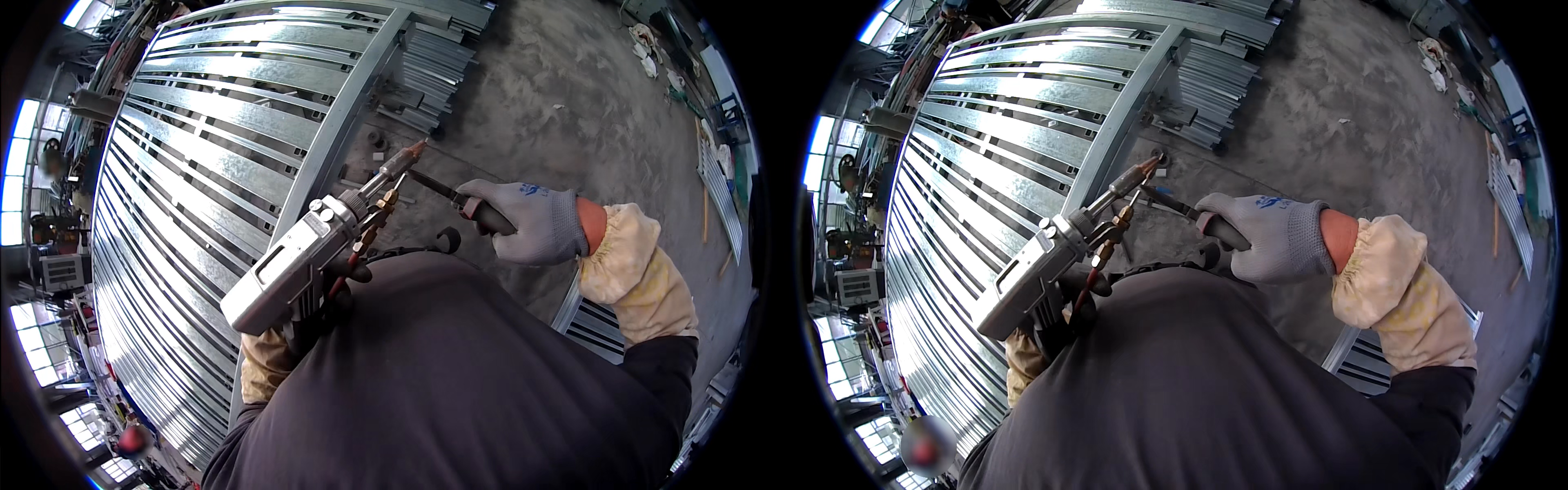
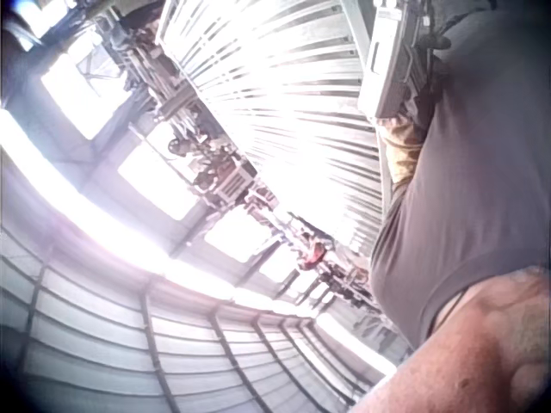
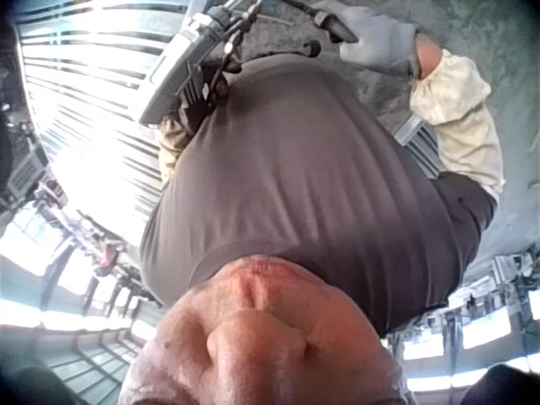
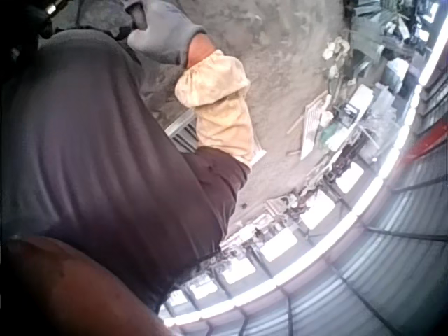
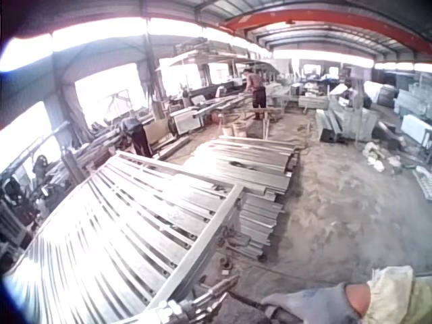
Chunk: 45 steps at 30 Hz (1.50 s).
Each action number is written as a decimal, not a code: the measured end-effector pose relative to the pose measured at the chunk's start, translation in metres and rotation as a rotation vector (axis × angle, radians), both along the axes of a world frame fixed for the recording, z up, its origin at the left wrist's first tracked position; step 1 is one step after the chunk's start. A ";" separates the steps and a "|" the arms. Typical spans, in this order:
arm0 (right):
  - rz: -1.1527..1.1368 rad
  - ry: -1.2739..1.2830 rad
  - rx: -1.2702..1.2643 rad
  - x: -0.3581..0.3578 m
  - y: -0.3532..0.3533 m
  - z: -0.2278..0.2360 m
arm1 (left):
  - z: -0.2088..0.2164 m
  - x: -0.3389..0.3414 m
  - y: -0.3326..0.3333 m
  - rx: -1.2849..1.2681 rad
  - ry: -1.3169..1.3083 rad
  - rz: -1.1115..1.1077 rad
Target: The person holds a welding torch in the left hand and uses pliers in the right hand to repeatedly adjust the torch tip and nozzle. The person makes small rotational and positional adjustments to the tip while standing in a workshop with metal frames nearby.
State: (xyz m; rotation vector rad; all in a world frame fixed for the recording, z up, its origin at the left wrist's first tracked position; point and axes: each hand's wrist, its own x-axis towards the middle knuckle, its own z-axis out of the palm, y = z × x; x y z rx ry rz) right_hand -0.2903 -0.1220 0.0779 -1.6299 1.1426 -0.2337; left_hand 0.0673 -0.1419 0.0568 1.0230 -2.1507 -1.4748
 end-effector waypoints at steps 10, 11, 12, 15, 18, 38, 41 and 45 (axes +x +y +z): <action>-0.077 0.015 0.139 0.031 0.006 -0.008 | -0.029 -0.009 -0.046 0.063 -0.069 -0.106; -0.083 0.015 0.157 0.034 0.008 -0.004 | -0.028 -0.010 -0.049 0.070 -0.074 -0.105; -0.088 0.015 0.174 0.037 0.009 0.000 | -0.027 -0.010 -0.051 0.079 -0.079 -0.099; -0.130 0.007 0.190 0.042 0.018 -0.002 | -0.035 -0.023 -0.065 0.141 -0.059 -0.119; -0.172 -0.007 0.138 0.045 0.027 -0.002 | -0.036 -0.030 -0.071 0.371 0.004 -0.112; -0.142 0.110 0.302 0.092 0.028 0.018 | -0.024 -0.011 -0.071 0.042 -0.341 -0.138; -0.260 0.055 0.395 0.103 0.031 0.021 | -0.021 -0.008 -0.070 -0.021 -0.454 -0.117; -0.293 0.052 0.385 0.113 0.031 0.015 | -0.006 -0.009 -0.072 0.235 -0.445 -0.031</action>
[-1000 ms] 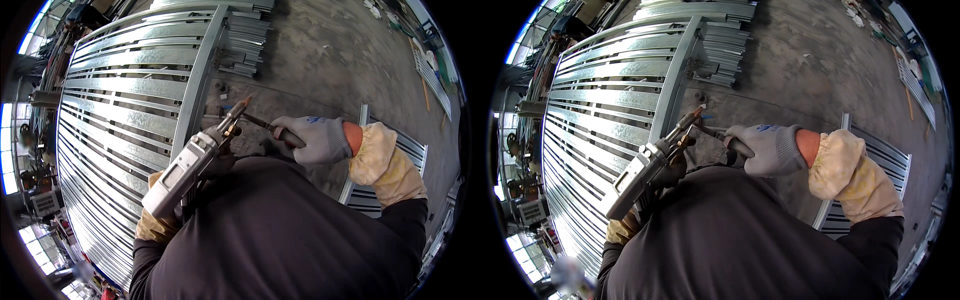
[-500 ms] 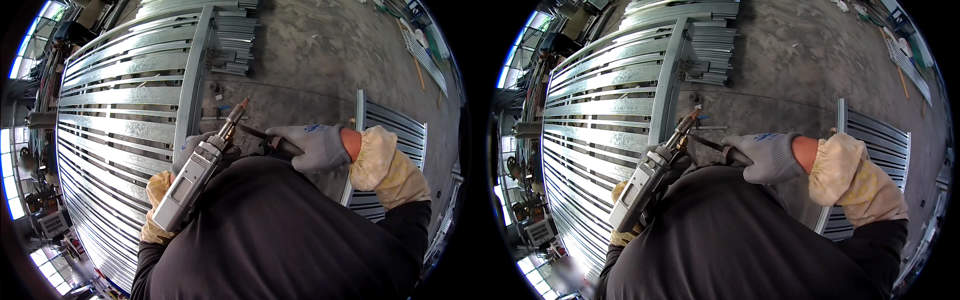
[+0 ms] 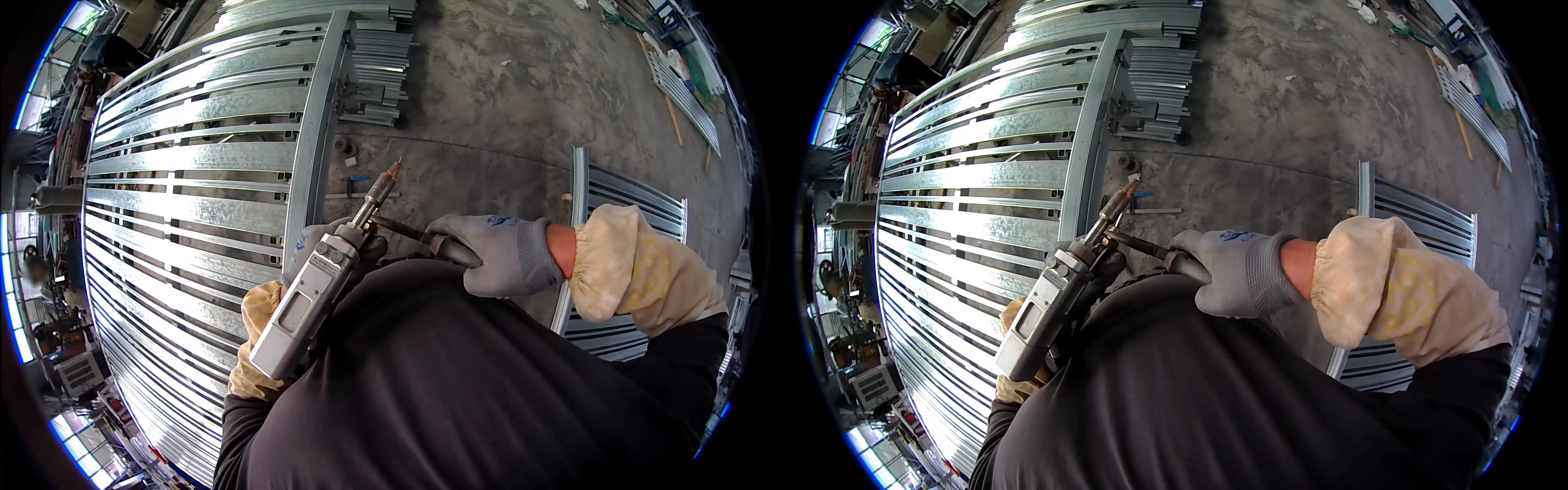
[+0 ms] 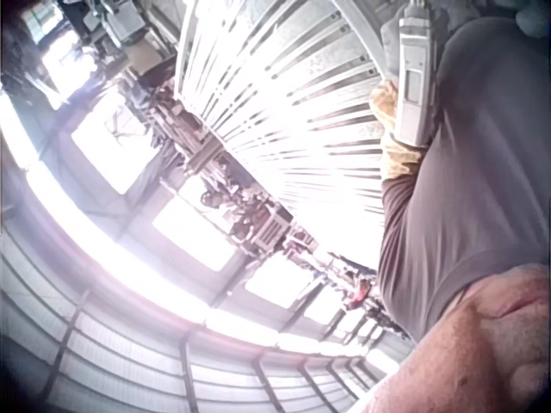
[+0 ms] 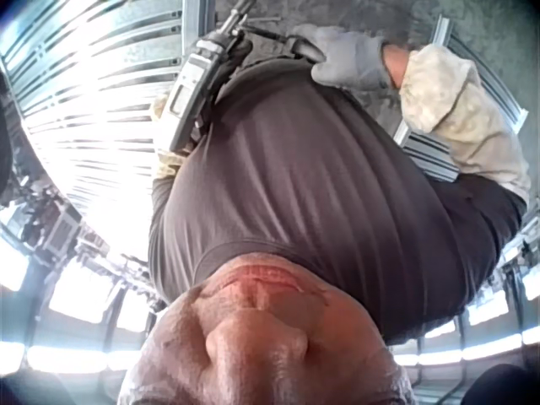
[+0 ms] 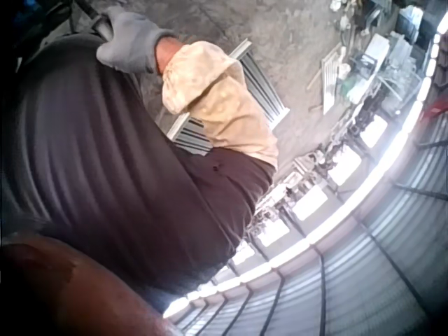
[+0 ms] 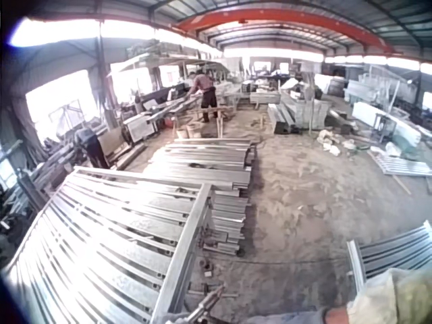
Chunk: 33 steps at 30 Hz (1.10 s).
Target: The person holds a welding torch in the left hand and uses pliers in the right hand to repeatedly adjust the torch tip and nozzle. The person makes small rotational and positional adjustments to the tip while standing in a workshop with metal frames nearby.
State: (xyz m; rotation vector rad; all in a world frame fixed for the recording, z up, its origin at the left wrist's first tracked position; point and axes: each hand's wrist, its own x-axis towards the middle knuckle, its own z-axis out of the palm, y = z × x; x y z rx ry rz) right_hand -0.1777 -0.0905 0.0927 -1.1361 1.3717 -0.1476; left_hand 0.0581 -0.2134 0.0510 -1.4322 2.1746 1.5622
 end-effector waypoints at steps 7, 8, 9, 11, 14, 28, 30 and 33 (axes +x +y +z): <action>0.029 -0.035 -0.507 0.007 0.010 -0.059 | -0.019 0.018 -0.004 -0.108 0.181 -0.030; -0.001 -0.093 -0.473 0.009 0.009 -0.069 | -0.018 0.018 -0.006 -0.046 0.154 -0.024; -0.031 -0.150 -0.439 0.008 0.007 -0.078 | -0.014 0.016 -0.009 0.016 0.128 -0.019; -0.060 -0.224 -0.409 0.009 0.001 -0.084 | -0.010 0.016 -0.012 0.028 0.085 -0.026; -0.057 -0.232 -0.438 0.012 0.001 -0.086 | -0.016 0.019 -0.013 -0.012 0.110 -0.043; 0.064 0.015 0.089 0.017 -0.038 0.032 | -0.026 0.044 -0.039 -0.111 0.121 -0.208; 0.044 0.015 0.073 0.018 -0.038 0.031 | -0.018 0.041 -0.037 -0.164 0.077 -0.184; 0.033 0.006 0.049 0.022 -0.039 0.024 | -0.014 0.042 -0.036 -0.191 0.060 -0.140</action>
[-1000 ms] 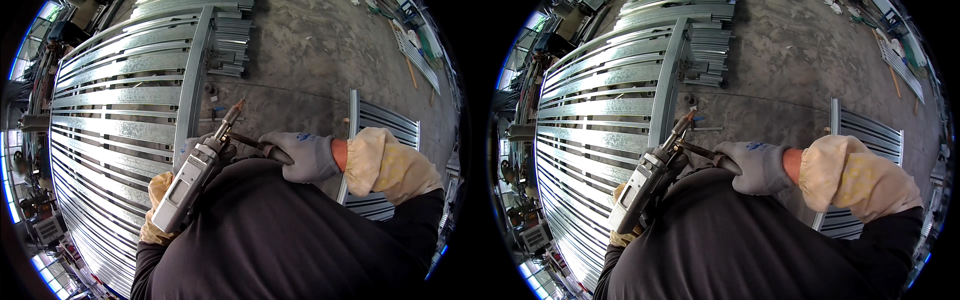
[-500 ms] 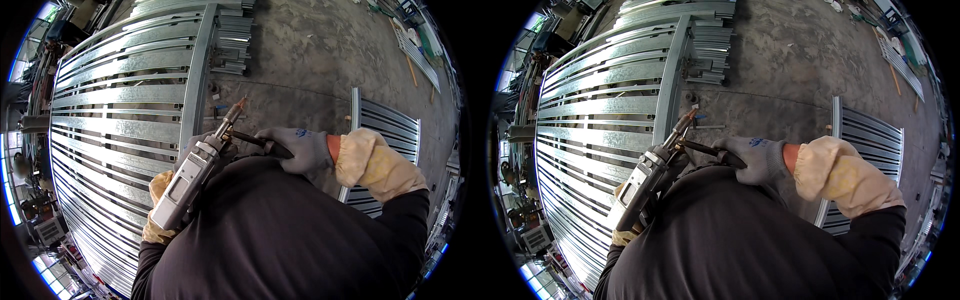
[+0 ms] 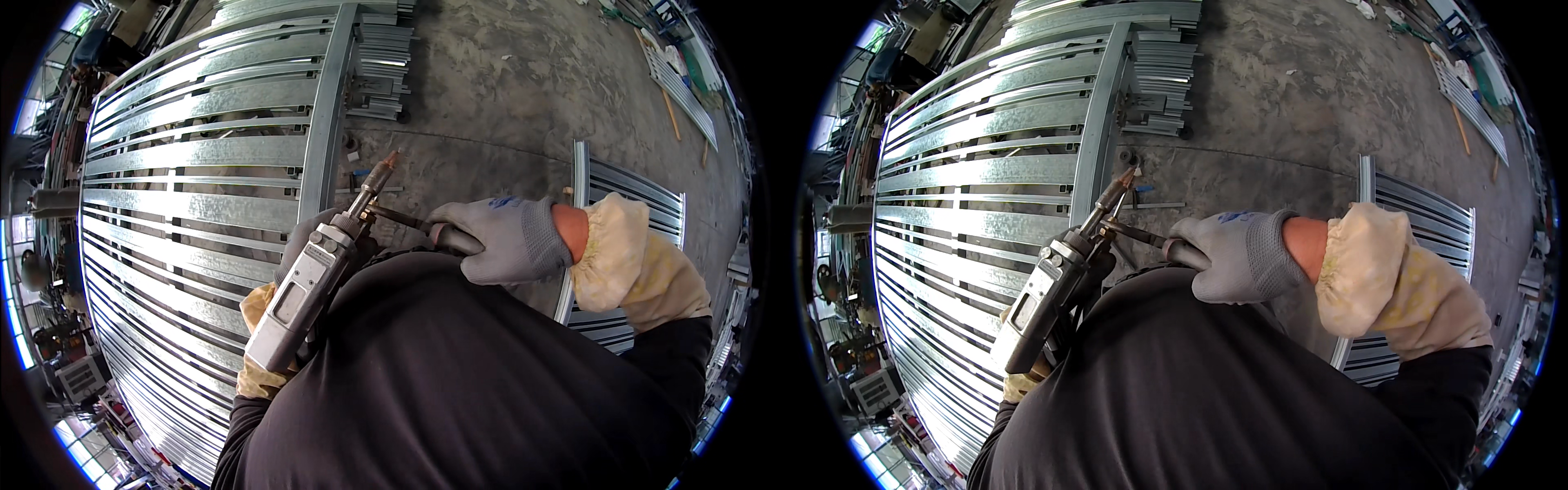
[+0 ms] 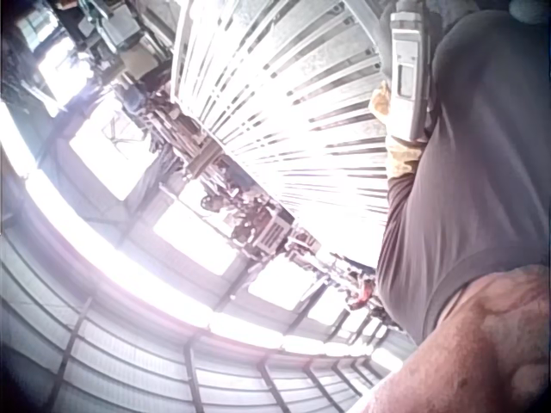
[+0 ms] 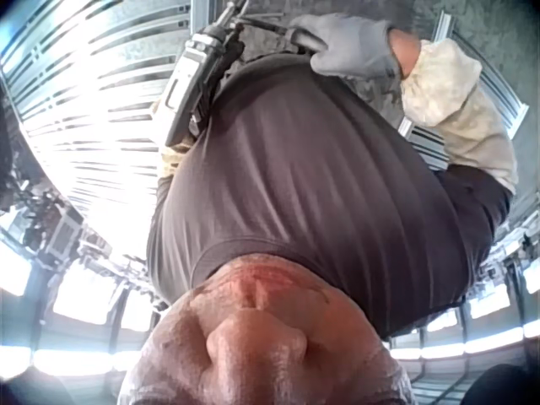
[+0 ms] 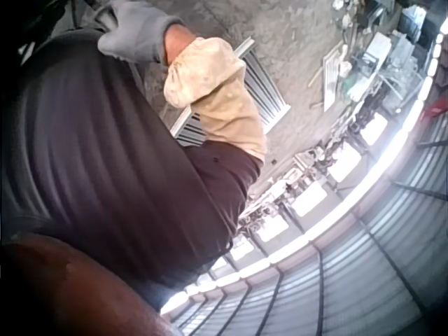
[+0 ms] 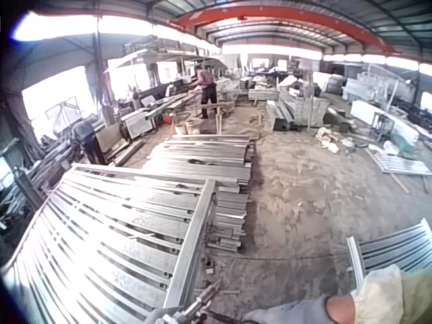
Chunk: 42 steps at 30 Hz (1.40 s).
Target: The person holds a welding torch in the left hand and uses pliers in the right hand to repeatedly adjust the torch tip and nozzle. The person makes small rotational and positional adjustments to the tip while standing in a workshop with metal frames nearby.
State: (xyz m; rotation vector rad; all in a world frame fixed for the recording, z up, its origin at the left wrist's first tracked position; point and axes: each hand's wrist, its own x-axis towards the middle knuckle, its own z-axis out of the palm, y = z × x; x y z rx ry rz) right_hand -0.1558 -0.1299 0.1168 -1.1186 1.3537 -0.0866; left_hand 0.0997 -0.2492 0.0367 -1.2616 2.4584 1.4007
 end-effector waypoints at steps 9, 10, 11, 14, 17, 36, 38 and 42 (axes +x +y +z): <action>-0.007 -0.073 -0.407 0.010 0.019 -0.065 | -0.054 0.024 -0.014 0.293 0.036 -0.006; -0.014 -0.073 -0.411 0.009 0.021 -0.067 | -0.049 0.017 -0.017 0.630 0.056 0.163; -0.016 -0.074 -0.440 0.008 0.022 -0.069 | -0.036 0.012 -0.015 0.700 -0.012 0.227; -0.029 -0.067 -0.487 0.008 0.024 -0.071 | 0.005 -0.014 0.004 0.375 -0.377 0.179; -0.043 -0.059 -0.464 0.010 0.025 -0.070 | 0.011 -0.001 0.014 0.013 0.230 0.031; 0.032 0.023 -0.271 0.019 0.029 -0.041 | -0.003 0.004 0.015 0.137 0.013 0.150; 0.023 -0.005 -0.277 0.017 0.027 -0.042 | -0.008 0.011 0.016 0.203 0.016 0.136; -0.006 -0.034 -0.304 0.018 0.029 -0.048 | -0.062 0.029 0.008 0.092 -0.033 0.098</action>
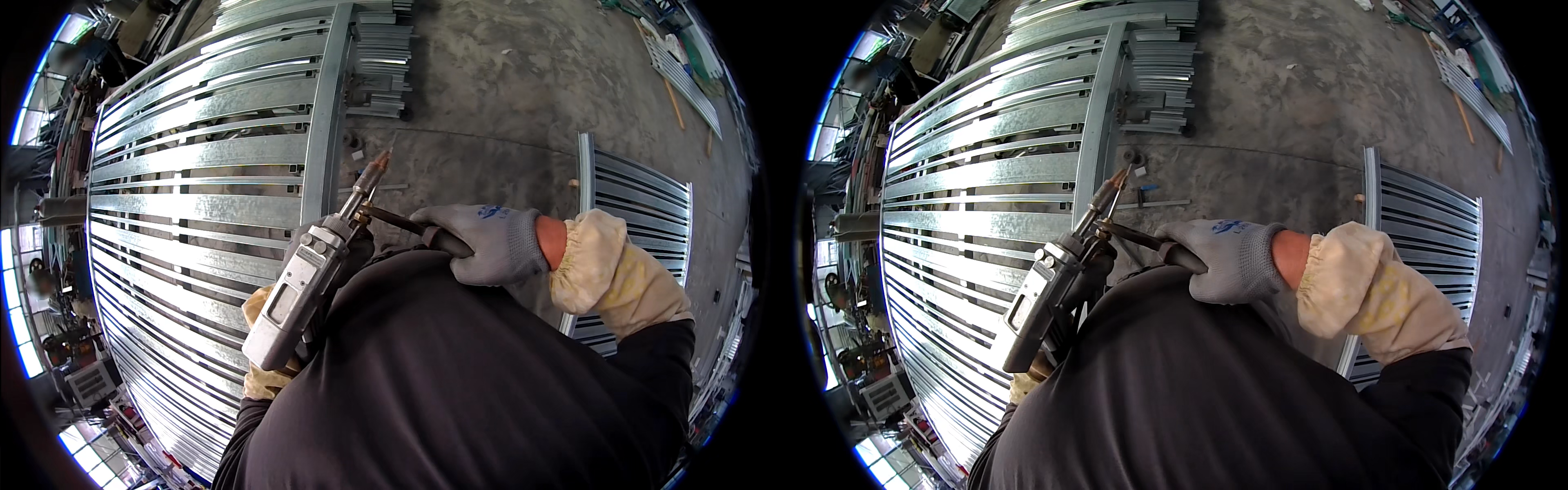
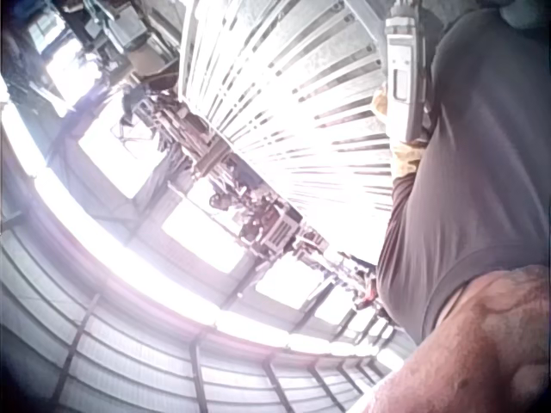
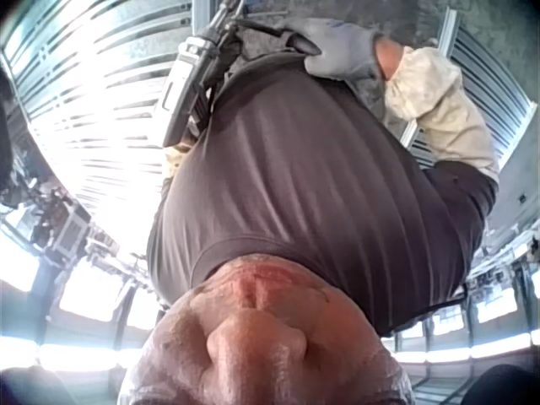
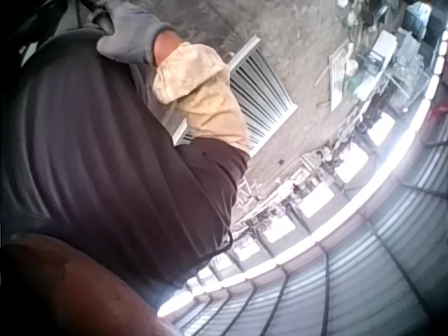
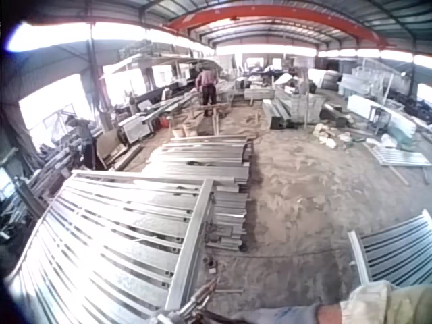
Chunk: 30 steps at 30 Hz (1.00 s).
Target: The person holds a welding torch in the left hand and uses pliers in the right hand to repeatedly adjust the torch tip and nozzle. The person makes small rotational and positional adjustments to the tip while standing in a workshop with metal frames nearby.
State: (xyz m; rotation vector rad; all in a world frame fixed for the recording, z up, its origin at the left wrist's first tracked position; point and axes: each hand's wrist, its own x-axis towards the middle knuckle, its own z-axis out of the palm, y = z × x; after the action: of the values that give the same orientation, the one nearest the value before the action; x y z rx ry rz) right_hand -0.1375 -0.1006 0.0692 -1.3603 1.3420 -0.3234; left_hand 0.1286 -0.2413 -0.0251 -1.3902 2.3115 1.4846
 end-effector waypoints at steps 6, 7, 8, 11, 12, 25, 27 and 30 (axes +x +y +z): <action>-0.047 -0.061 -0.067 -0.006 0.010 -0.013 | 0.013 -0.003 -0.003 -0.038 0.060 -0.248; -0.050 -0.065 -0.083 -0.006 0.011 -0.014 | 0.015 -0.003 -0.002 -0.017 0.122 -0.236; -0.048 -0.093 -0.091 -0.007 0.012 -0.014 | 0.018 -0.004 -0.001 0.005 0.184 -0.224; -0.043 -0.135 -0.102 -0.009 0.012 -0.010 | 0.028 -0.008 0.002 0.035 0.211 -0.160; -0.040 -0.124 -0.097 -0.010 0.012 -0.010 | 0.031 -0.009 0.002 0.040 0.194 -0.133; -0.024 -0.121 -0.117 -0.017 0.011 -0.013 | 0.029 -0.007 0.000 -0.001 0.147 -0.118; -0.012 -0.072 -0.122 -0.015 0.009 -0.022 | 0.027 -0.005 -0.001 -0.006 0.137 -0.117; -0.018 -0.044 -0.175 -0.014 0.007 -0.034 | 0.023 -0.001 -0.002 -0.019 0.114 -0.119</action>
State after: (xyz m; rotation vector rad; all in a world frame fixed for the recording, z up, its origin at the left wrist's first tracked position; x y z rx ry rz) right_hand -0.1512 -0.0931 0.0356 -1.4777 1.3139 -0.4900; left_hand 0.1277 -0.2437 -0.0018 -1.1775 2.4330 1.5485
